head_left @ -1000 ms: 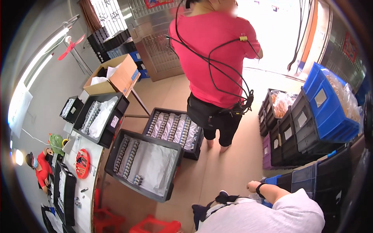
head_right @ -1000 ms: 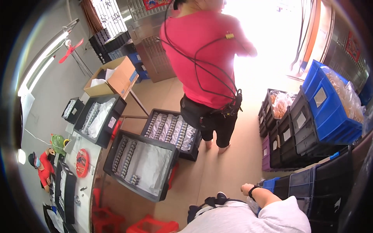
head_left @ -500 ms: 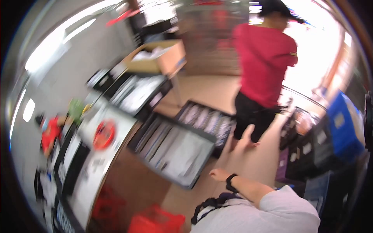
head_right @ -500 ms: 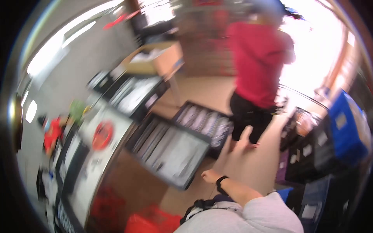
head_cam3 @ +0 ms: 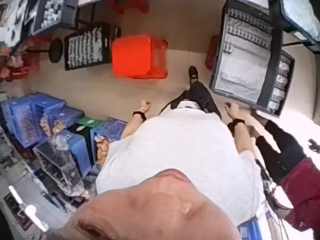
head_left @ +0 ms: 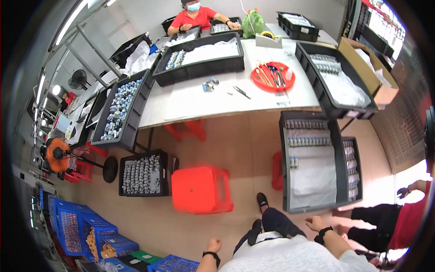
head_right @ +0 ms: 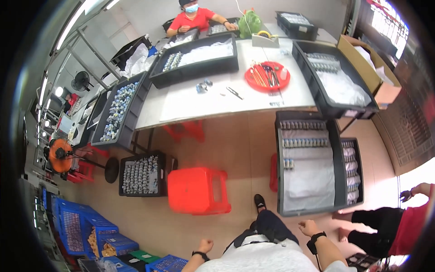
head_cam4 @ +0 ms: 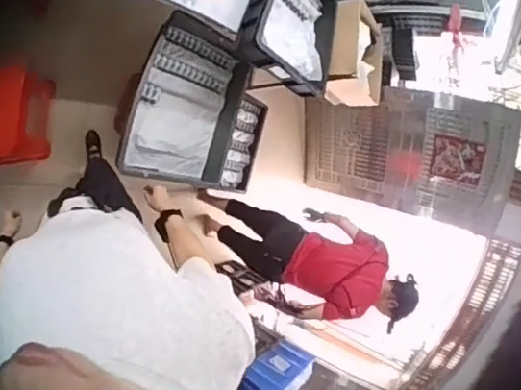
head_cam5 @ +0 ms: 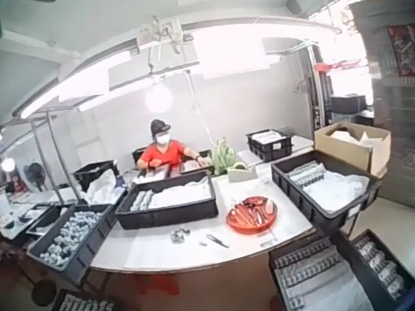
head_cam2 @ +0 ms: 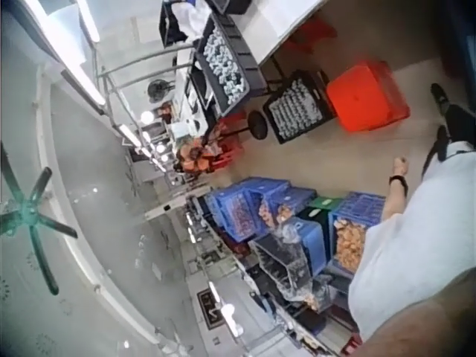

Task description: Assembling small toy figurines on a workbench and assisting a coworker with head-mounted camera wiring setup.

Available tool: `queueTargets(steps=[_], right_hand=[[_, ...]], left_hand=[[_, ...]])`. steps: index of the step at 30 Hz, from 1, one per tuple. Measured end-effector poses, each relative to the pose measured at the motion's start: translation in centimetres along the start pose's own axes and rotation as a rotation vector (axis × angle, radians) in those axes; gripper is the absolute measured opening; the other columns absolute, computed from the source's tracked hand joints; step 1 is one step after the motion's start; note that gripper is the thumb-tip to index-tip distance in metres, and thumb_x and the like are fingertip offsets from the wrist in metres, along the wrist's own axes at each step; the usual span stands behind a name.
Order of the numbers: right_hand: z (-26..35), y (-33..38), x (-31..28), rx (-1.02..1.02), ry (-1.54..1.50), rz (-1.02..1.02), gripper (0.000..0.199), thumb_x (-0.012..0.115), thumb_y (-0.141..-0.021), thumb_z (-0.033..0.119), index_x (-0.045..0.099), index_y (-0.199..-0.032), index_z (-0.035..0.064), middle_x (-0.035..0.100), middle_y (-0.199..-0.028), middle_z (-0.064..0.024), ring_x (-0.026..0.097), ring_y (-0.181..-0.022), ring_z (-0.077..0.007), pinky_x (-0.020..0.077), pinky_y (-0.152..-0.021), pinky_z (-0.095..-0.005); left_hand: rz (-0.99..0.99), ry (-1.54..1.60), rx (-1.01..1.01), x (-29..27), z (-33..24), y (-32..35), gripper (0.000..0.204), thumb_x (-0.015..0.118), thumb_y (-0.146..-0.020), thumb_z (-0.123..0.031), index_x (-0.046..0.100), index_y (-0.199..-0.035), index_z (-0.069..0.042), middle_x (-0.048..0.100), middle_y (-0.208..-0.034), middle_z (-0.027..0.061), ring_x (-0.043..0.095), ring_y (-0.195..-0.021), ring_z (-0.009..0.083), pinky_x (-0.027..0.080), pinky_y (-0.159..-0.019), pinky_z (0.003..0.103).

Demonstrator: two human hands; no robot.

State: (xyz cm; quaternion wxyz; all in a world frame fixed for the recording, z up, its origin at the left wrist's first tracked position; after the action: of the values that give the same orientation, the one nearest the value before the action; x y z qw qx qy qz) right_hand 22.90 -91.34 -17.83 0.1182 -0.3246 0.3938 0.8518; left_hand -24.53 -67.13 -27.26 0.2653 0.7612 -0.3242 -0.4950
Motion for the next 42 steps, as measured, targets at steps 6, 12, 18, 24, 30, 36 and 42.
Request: queueTargets(steps=[6, 12, 18, 24, 30, 36, 42], right_hand=[[7.3, -7.2, -5.5, -0.142, -0.450, -0.126, 0.028, 0.065, -0.075, 0.019, 0.064, -0.096, 0.0002, 0.067, -0.082, -0.0124, 0.063, -0.073, -0.0155, 0.0497, -0.069, -0.0285], [13.9, -13.4, -5.8, -0.225, -0.658, -0.060, 0.028, 0.066, -0.076, 0.016, 0.062, -0.098, -0.0003, 0.066, -0.084, -0.0104, 0.063, -0.076, -0.0151, 0.0497, -0.070, -0.0265], [19.5, -20.0, -4.7, -0.262, -0.542, 0.171, 0.031, 0.067, -0.076, 0.018, 0.062, -0.101, -0.0007, 0.066, -0.086, -0.0112, 0.063, -0.079, -0.0157, 0.0490, -0.073, -0.0266], [23.1, -27.4, -4.6, -0.151, -0.471, 0.276, 0.035, 0.067, -0.075, 0.018, 0.061, -0.102, -0.0028, 0.065, -0.089, -0.0146, 0.061, -0.081, -0.0182, 0.0486, -0.074, -0.0284], [33.8, -31.6, -13.7, -0.181, -0.688, 0.117, 0.035, 0.070, -0.075, 0.012, 0.059, -0.105, -0.0008, 0.064, -0.091, -0.0082, 0.060, -0.082, -0.0143, 0.0490, -0.073, -0.0256], [60.4, -37.2, -36.3, -0.624, -0.130, -0.591, 0.030, 0.066, -0.070, 0.002, 0.058, -0.099, 0.0001, 0.062, -0.088, -0.0110, 0.060, -0.079, -0.0198, 0.0462, -0.070, -0.0280], [82.5, -50.3, -41.9, -0.769, -0.163, -0.430, 0.027, 0.062, -0.077, 0.007, 0.058, -0.103, 0.0005, 0.063, -0.085, -0.0106, 0.060, -0.080, -0.0170, 0.0463, -0.069, -0.0250]], left_hand=[[0.222, -0.157, -0.088, 2.2, 11.1, -4.6, 0.028, 0.062, -0.075, -0.026, 0.068, -0.094, -0.007, 0.066, -0.090, 0.0153, 0.063, -0.086, 0.0262, 0.047, -0.079, 0.036], [-0.177, -0.179, 0.199, -17.3, -18.7, -7.6, 0.028, 0.060, -0.074, -0.022, 0.063, -0.094, -0.003, 0.063, -0.088, 0.0196, 0.061, -0.085, 0.0328, 0.048, -0.075, 0.038], [-0.433, 0.012, 0.523, -29.9, -36.1, -13.3, 0.022, 0.061, -0.078, -0.013, 0.062, -0.096, 0.000, 0.064, -0.089, 0.0142, 0.062, -0.079, 0.0225, 0.049, -0.071, 0.030], [-0.488, 0.002, 0.729, -39.8, -43.6, -19.9, 0.024, 0.063, -0.075, -0.010, 0.061, -0.098, -0.001, 0.062, -0.088, 0.0136, 0.061, -0.071, 0.0229, 0.050, -0.068, 0.032], [-0.419, -0.015, 0.921, -53.7, -51.5, -29.5, 0.025, 0.062, -0.075, -0.010, 0.061, -0.099, -0.003, 0.059, -0.094, 0.0124, 0.059, -0.073, 0.0227, 0.048, -0.068, 0.032], [-0.495, -0.049, 1.002, -72.8, -57.0, -37.5, 0.025, 0.063, -0.074, -0.011, 0.060, -0.097, -0.002, 0.059, -0.091, 0.0117, 0.059, -0.072, 0.0238, 0.048, -0.066, 0.032], [-0.482, -0.287, 0.889, -82.4, -58.2, -46.5, 0.030, 0.066, -0.071, -0.011, 0.060, -0.098, -0.002, 0.059, -0.096, 0.0117, 0.059, -0.079, 0.0237, 0.048, -0.071, 0.033]])
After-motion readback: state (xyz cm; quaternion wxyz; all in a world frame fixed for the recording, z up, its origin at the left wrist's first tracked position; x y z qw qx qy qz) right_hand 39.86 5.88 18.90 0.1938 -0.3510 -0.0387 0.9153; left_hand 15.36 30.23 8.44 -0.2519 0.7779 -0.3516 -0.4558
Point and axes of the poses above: each hand's wrist, its own y-axis away from the middle knuckle, its own x-axis out of the palm, z = x × y, the point moved 6 cm from there along -y, towards the middle knuckle
